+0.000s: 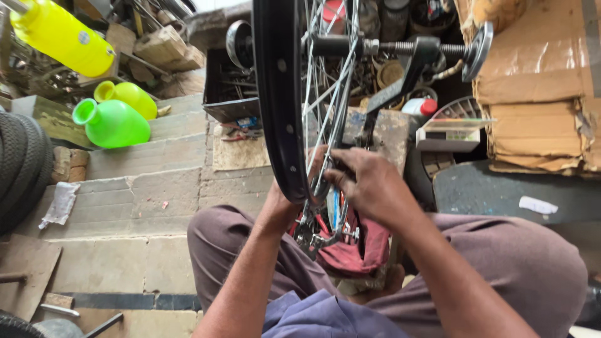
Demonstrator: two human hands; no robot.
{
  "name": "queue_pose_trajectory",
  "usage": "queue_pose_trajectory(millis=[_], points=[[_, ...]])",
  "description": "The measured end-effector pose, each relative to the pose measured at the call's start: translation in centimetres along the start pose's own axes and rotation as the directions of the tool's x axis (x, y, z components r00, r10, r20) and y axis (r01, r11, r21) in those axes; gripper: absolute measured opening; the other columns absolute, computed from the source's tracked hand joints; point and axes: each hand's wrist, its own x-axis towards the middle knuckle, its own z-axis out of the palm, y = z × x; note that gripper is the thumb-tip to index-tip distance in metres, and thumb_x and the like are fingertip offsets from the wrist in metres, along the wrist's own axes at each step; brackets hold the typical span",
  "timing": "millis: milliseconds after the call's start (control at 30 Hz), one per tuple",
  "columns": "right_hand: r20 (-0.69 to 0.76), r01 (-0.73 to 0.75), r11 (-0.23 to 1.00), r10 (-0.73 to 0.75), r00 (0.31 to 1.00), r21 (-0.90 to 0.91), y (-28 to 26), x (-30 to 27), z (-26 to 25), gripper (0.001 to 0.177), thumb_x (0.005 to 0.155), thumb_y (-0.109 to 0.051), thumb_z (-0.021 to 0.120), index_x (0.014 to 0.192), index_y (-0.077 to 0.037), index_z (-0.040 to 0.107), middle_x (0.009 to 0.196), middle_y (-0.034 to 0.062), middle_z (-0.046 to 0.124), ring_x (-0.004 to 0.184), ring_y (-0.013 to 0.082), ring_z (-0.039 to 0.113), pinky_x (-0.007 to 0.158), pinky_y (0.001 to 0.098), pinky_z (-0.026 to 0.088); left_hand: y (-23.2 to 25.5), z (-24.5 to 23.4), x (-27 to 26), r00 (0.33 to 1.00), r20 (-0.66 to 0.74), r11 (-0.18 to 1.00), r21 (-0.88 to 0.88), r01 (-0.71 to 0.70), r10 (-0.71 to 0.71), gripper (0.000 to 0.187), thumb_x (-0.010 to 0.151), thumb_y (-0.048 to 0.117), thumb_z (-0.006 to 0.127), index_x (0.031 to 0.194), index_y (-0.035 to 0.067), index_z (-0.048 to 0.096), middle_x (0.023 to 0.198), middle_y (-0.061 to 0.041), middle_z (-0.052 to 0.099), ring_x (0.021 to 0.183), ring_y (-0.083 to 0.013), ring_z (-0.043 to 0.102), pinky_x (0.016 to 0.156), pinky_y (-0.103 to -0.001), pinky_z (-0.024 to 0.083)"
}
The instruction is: The person is adjusting the spokes of a bicycle wheel mounted on a truing stand. They repeatedly rotate the wheel and use a spoke wrench to tighten or loosen individual spokes to true the wheel.
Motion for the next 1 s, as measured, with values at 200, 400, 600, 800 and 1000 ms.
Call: queue_pose_trajectory(millis=[200,400,600,800,1000], points=[[0.043,-0.181,0.968,0.176,0.983,0.176,-0.4,0.9,0.2,0.031,0.084,-0.008,0.073,0.115,0.0,0.072,0.107,0.0139,0.079,0.095,0.0216,0.078,0.084,0.0361,0.06,0.8,0.3,0.5,0.935,-0.04,0.841,0.453,-0.296,0.351,0.041,0.105,0.022,0.065,0.145,0.011,0.063,0.129,-0.01,0.067,0.111,-0.0219,0.068,0.088,-0.035,0.059],[-0.099,-0.277,0.901,0.326,0.94,0.334,-1.4,1.0,0.4,0.03,0.089,-0.011,0.073,0.117,-0.002,0.072,0.103,0.0121,0.08,0.092,0.0164,0.079,0.08,0.0301,0.064,3.9,-0.3,1.5,0.994,-0.103,0.997,-0.073,0.033,-0.041,0.033,0.099,0.024,0.072,0.121,-0.001,0.071,0.116,-0.013,0.071,0.097,-0.0139,0.071,0.081,-0.028,0.059],[0.088,-0.452,0.809,0.454,0.887,0.375,-1.3,1.2,-0.2,0.032,0.088,-0.013,0.075,0.119,-0.005,0.074,0.103,0.0091,0.081,0.088,0.0138,0.079,0.08,0.0277,0.066,4.9,-0.6,1.9,0.95,-0.06,0.86,-0.446,0.249,-0.306,0.038,0.096,0.026,0.068,0.123,0.0,0.066,0.113,-0.008,0.072,0.091,-0.0105,0.07,0.076,-0.026,0.059],[0.144,-0.355,0.724,0.338,0.93,0.591,-0.7,1.9,0.7,0.034,0.09,-0.014,0.072,0.123,-0.004,0.074,0.105,0.0049,0.08,0.089,0.01,0.076,0.078,0.0279,0.067,4.5,-0.3,1.4,0.99,-0.076,0.981,-0.161,0.108,-0.122,0.033,0.104,0.027,0.063,0.124,0.002,0.071,0.095,-0.01,0.071,0.081,-0.0123,0.07,0.069,-0.026,0.058],[0.063,-0.278,0.894,0.273,0.96,0.351,-0.4,1.8,0.6,0.028,0.087,-0.018,0.079,0.111,-0.004,0.076,0.094,0.0064,0.081,0.081,0.0104,0.076,0.072,0.0275,0.062,4.7,-0.3,1.4,0.988,-0.026,0.96,-0.24,0.144,-0.155,0.041,0.103,0.03,0.062,0.131,-0.001,0.066,0.107,-0.004,0.072,0.089,-0.0093,0.068,0.072,-0.026,0.056]])
